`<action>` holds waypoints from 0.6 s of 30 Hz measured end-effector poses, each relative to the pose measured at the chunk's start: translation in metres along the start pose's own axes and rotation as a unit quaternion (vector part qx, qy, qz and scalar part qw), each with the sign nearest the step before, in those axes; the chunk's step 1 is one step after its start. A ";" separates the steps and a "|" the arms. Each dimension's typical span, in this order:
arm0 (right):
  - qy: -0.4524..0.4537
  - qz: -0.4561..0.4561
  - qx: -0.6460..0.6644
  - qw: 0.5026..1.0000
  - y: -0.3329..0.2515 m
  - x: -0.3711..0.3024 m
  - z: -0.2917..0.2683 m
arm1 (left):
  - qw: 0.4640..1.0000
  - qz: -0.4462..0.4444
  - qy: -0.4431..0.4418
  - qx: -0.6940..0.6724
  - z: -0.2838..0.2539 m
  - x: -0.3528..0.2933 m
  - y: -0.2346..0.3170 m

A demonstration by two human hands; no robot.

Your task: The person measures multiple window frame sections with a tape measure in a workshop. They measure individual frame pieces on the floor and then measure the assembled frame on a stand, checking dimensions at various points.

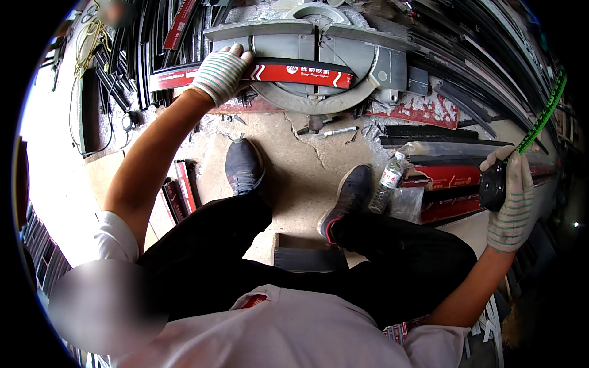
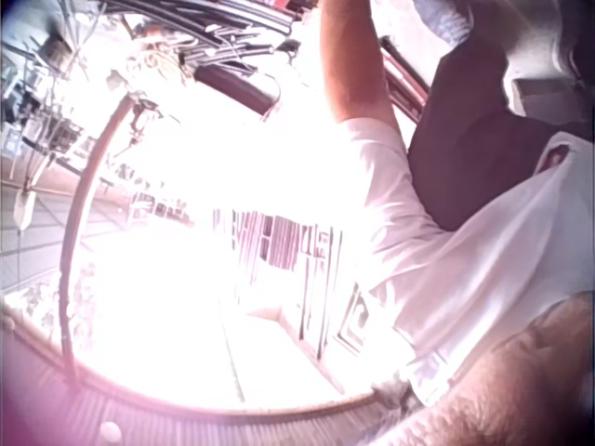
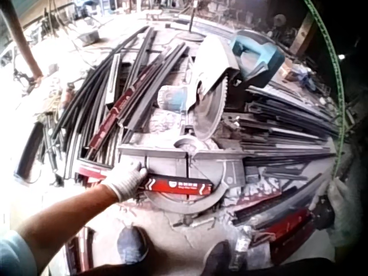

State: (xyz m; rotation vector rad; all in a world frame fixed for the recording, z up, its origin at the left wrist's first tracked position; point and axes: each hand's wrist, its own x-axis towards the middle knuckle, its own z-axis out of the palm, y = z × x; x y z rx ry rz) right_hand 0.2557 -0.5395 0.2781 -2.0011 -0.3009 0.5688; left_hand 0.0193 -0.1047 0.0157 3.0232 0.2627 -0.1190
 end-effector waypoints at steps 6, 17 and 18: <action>-0.027 -0.001 -0.003 1.000 0.000 0.000 -0.001 | 1.000 0.000 0.023 0.011 0.004 -0.001 0.007; -0.033 -0.007 -0.022 0.999 -0.004 -0.005 0.008 | 0.997 -0.009 0.069 0.033 0.014 -0.007 0.011; -0.034 -0.008 -0.024 0.999 -0.004 -0.004 0.008 | 0.997 -0.008 0.071 0.034 0.015 -0.007 0.011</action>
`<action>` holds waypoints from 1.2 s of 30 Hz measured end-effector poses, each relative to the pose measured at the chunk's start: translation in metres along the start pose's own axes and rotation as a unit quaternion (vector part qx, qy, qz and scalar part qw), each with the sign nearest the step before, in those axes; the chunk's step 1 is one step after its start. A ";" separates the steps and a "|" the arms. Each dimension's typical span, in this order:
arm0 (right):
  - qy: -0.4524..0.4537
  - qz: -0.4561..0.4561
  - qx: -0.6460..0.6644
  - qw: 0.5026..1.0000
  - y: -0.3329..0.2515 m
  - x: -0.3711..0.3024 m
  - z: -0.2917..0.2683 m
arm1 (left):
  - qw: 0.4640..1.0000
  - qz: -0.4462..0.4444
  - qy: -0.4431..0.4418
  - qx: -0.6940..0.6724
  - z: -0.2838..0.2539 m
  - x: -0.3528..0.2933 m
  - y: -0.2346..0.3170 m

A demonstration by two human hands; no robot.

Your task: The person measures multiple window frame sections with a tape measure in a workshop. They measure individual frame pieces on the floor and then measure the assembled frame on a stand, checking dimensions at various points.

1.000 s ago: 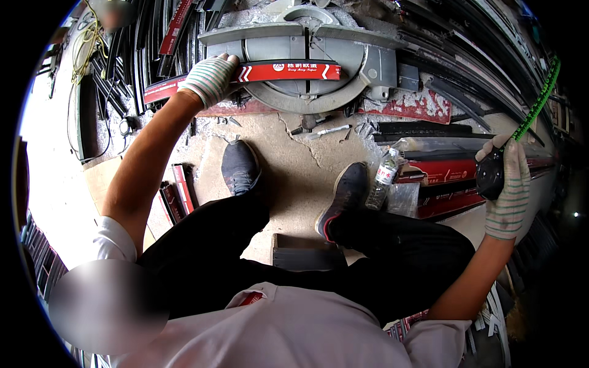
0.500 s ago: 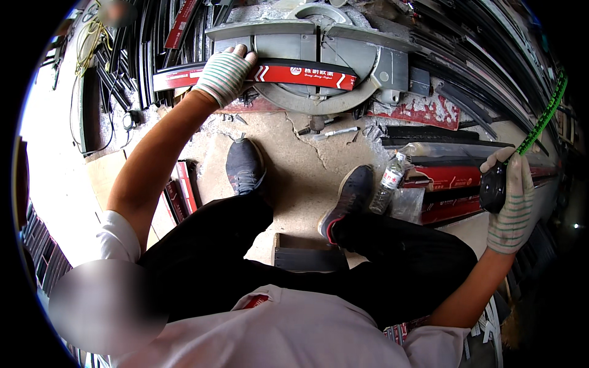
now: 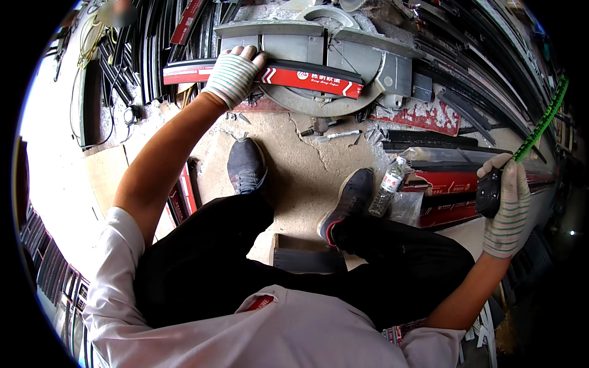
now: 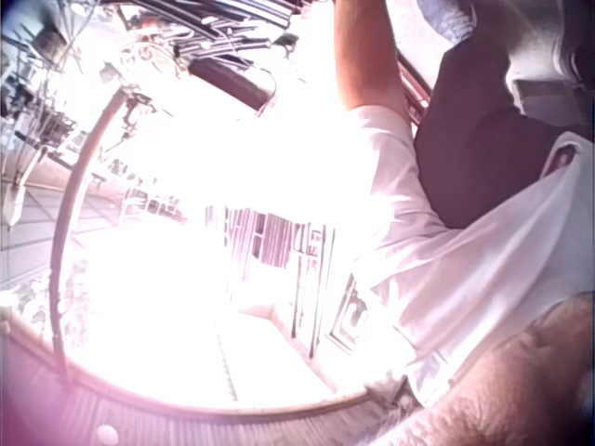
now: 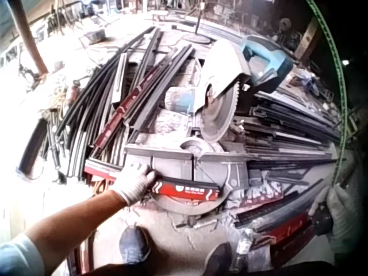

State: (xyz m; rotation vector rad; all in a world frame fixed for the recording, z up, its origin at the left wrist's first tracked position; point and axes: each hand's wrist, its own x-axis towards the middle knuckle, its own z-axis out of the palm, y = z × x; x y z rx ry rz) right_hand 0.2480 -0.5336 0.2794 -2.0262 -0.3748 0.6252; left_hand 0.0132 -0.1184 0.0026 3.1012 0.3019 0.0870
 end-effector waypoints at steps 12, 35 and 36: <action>0.005 -0.027 -0.028 0.999 -0.005 -0.002 0.013 | 1.000 -0.012 0.020 -0.008 0.011 0.001 -0.001; -0.157 -0.045 -0.272 0.948 -0.006 -0.002 0.053 | 0.997 -0.043 -0.063 -0.026 -0.003 0.010 0.000; -0.173 -0.022 -0.270 0.947 -0.009 -0.001 0.058 | 0.999 -0.031 -0.014 -0.007 -0.001 0.008 -0.001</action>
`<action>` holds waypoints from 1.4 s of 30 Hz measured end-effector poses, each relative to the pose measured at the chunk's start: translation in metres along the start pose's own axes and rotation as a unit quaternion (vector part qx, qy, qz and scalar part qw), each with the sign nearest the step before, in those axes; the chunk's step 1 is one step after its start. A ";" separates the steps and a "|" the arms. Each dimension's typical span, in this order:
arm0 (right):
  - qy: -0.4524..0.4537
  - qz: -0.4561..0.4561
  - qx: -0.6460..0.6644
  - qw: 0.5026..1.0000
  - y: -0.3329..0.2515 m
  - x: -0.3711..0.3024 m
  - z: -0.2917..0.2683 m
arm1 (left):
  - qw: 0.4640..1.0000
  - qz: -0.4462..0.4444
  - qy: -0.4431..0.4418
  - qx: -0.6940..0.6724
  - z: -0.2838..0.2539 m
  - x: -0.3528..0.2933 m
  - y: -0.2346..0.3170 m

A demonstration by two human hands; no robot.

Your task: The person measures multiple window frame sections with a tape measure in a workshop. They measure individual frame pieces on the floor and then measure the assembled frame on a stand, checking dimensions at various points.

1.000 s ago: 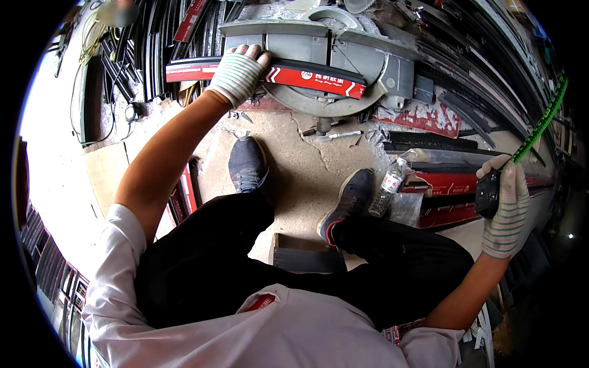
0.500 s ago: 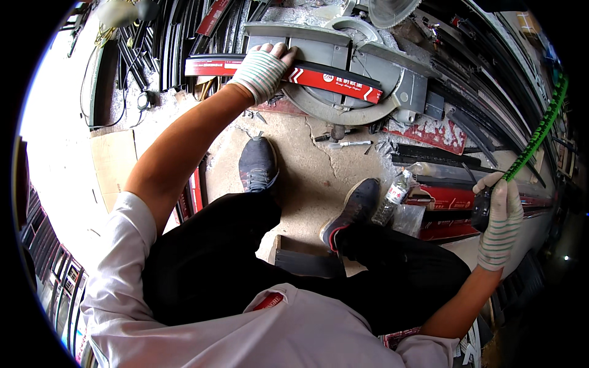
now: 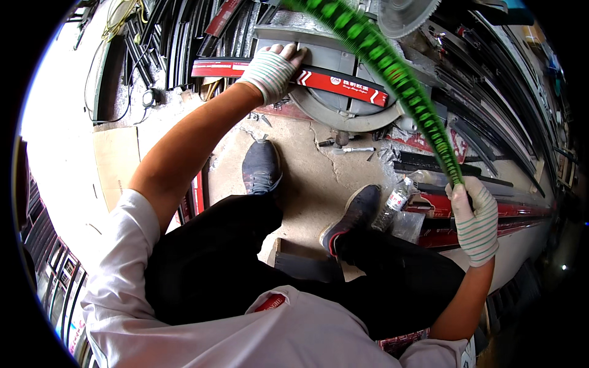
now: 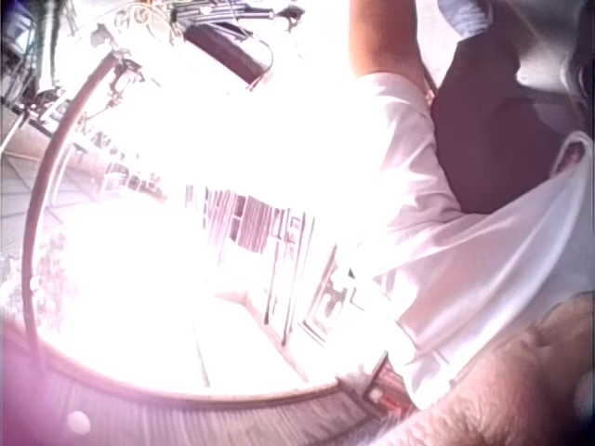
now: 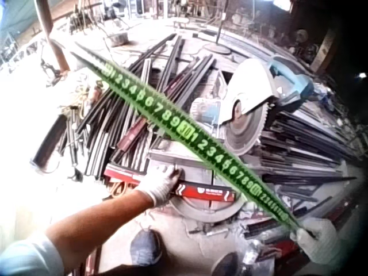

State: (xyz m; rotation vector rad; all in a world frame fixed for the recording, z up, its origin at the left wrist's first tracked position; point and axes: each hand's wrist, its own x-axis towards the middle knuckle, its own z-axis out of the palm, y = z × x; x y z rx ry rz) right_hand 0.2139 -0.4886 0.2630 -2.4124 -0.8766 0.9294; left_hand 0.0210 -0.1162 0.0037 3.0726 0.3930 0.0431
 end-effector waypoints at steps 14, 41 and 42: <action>-0.094 -0.098 -0.128 0.982 0.050 0.124 0.019 | 0.985 0.014 0.124 -0.119 -0.013 -0.025 -0.004; -0.144 -0.148 -0.208 0.956 0.127 0.193 0.016 | 0.989 -0.044 -0.128 -0.063 -0.043 -0.039 -0.075; -0.138 -0.137 -0.210 0.958 0.126 0.192 0.016 | 0.988 -0.042 -0.128 -0.076 -0.040 -0.039 -0.078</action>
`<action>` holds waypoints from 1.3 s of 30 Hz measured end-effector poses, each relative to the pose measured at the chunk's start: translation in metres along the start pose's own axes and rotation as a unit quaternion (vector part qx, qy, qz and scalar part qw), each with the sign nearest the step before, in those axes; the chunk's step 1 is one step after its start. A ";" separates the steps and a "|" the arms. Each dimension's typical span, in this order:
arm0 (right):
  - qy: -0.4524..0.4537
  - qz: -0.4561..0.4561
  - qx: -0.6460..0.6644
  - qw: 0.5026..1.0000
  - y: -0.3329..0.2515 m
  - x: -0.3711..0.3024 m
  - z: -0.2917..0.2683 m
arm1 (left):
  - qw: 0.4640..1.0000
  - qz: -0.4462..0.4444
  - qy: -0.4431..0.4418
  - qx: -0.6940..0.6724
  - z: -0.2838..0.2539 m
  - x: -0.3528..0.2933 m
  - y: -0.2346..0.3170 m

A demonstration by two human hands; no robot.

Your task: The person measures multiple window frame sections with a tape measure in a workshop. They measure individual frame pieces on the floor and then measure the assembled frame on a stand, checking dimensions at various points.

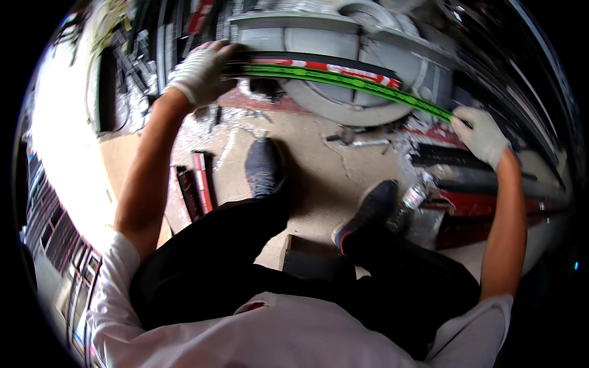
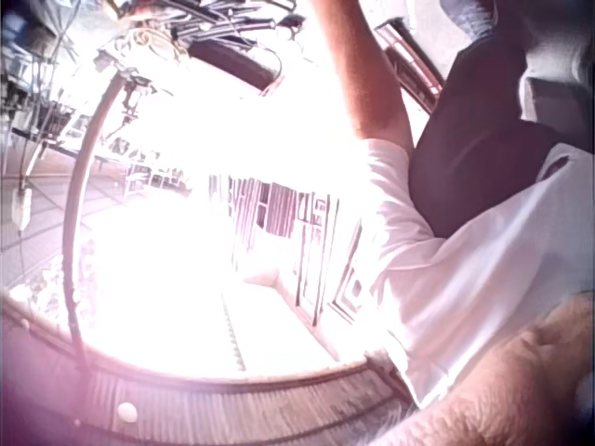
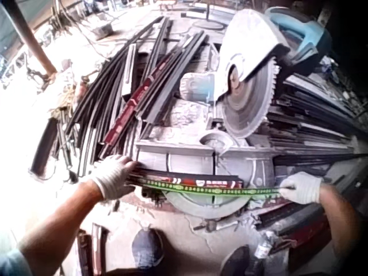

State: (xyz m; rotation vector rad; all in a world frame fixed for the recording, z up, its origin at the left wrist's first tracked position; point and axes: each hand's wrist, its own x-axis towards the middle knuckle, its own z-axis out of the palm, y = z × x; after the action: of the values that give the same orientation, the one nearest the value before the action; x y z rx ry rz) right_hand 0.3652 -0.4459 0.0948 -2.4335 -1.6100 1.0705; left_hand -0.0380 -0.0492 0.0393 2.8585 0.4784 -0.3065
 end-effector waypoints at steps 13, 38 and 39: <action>-0.053 0.077 0.061 0.994 0.022 0.009 0.014 | 1.000 0.012 0.003 -0.011 0.006 0.004 -0.008; -0.067 0.103 0.074 0.990 0.023 0.022 0.025 | 0.998 -0.012 0.013 0.065 0.022 0.007 -0.016; -0.070 0.108 0.074 0.989 0.022 0.022 0.024 | 0.998 -0.013 0.013 0.066 0.023 0.007 -0.017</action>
State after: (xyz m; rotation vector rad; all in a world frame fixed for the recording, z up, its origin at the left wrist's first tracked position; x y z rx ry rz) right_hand 0.3744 -0.4463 0.0563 -2.5272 -1.2649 1.3669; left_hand -0.0408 -0.0373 0.0123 2.9887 0.5176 -0.3180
